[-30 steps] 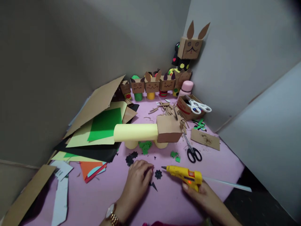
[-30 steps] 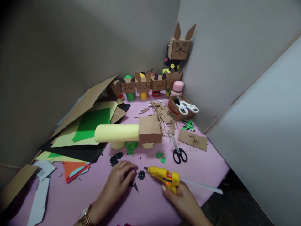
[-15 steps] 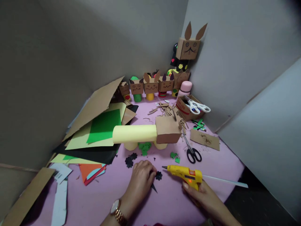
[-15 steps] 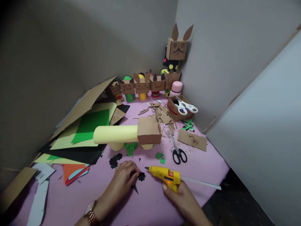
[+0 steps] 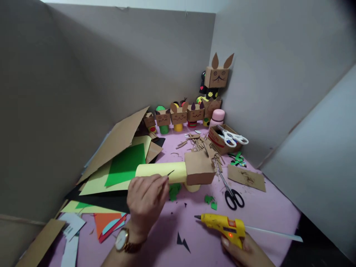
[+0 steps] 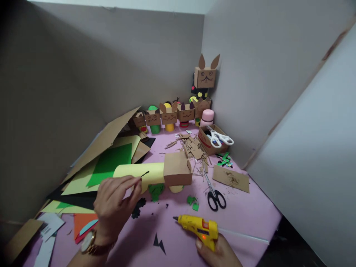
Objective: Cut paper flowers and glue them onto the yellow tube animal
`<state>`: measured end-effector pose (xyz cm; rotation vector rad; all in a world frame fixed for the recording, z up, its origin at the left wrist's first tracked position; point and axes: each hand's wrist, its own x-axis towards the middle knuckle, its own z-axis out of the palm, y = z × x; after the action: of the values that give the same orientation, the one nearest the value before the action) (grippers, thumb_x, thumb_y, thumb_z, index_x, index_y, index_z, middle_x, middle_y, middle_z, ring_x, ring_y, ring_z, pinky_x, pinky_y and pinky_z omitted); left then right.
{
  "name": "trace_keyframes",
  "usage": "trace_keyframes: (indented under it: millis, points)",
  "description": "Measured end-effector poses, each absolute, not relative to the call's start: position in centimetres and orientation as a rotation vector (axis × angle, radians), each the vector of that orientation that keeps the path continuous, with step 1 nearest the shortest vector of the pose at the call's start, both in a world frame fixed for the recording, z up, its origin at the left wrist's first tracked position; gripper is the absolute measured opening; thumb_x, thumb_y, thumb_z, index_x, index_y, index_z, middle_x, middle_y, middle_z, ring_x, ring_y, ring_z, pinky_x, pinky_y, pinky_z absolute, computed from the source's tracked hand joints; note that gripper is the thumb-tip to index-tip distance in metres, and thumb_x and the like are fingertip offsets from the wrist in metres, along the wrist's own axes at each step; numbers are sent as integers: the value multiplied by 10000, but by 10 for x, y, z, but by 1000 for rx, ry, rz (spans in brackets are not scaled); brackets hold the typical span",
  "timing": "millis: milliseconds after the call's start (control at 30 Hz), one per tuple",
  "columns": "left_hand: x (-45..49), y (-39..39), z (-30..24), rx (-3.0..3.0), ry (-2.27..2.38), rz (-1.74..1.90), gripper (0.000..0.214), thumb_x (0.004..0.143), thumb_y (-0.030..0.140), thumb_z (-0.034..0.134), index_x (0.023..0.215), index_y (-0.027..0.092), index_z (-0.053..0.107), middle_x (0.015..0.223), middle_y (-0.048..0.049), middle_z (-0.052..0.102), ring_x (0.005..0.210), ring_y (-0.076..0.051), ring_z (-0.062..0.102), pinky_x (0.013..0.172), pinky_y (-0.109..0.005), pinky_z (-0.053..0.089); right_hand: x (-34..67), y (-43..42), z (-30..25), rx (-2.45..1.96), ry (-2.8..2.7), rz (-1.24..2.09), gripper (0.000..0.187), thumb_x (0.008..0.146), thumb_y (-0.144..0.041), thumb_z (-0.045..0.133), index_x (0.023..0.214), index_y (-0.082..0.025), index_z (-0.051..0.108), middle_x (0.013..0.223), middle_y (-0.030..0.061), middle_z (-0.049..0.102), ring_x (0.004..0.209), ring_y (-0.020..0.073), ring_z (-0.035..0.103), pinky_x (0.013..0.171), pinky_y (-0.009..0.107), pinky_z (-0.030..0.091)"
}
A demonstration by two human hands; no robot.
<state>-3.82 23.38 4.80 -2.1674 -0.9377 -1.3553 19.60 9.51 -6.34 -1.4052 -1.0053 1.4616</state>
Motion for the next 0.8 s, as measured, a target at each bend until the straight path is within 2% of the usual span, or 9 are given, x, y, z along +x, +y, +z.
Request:
trace_keyframes:
  millis: [167, 433, 700, 800]
  points:
    - [-28, 253, 54, -2129, -754, -1205, 119, 741, 104, 688, 800, 194, 637, 686, -1, 718, 621, -152, 608, 637, -319, 335, 199, 94, -79, -1406, -969, 1440, 539, 688, -588, 638, 1078, -217, 672, 894, 86, 690, 874, 280, 601, 844, 397, 454]
    - [-36, 258, 47, -2186, -605, -1087, 126, 795, 114, 635, 907, 172, 645, 752, -7, 745, 676, -155, 622, 664, -327, 311, 201, 93, -94, -1386, -936, 1479, 521, 685, -584, 649, 1029, -192, 676, 750, 53, 653, 679, 216, 575, 711, 346, 471]
    - [-38, 258, 41, -2192, -548, -1050, 130, 841, 101, 570, 912, 168, 656, 752, 1, 746, 691, -147, 619, 697, -330, 296, 199, 93, -96, -1394, -945, 1462, 546, 679, -592, 641, 1055, -197, 666, 885, 86, 679, 794, 256, 590, 771, 370, 462]
    - [-37, 255, 39, -2190, -547, -1046, 137, 854, 101, 553, 909, 171, 657, 750, 4, 745, 693, -147, 614, 703, -330, 293, 201, 93, -93, -1408, -989, 1456, 550, 679, -593, 635, 1070, -206, 662, 860, 82, 681, 813, 267, 590, 792, 379, 456]
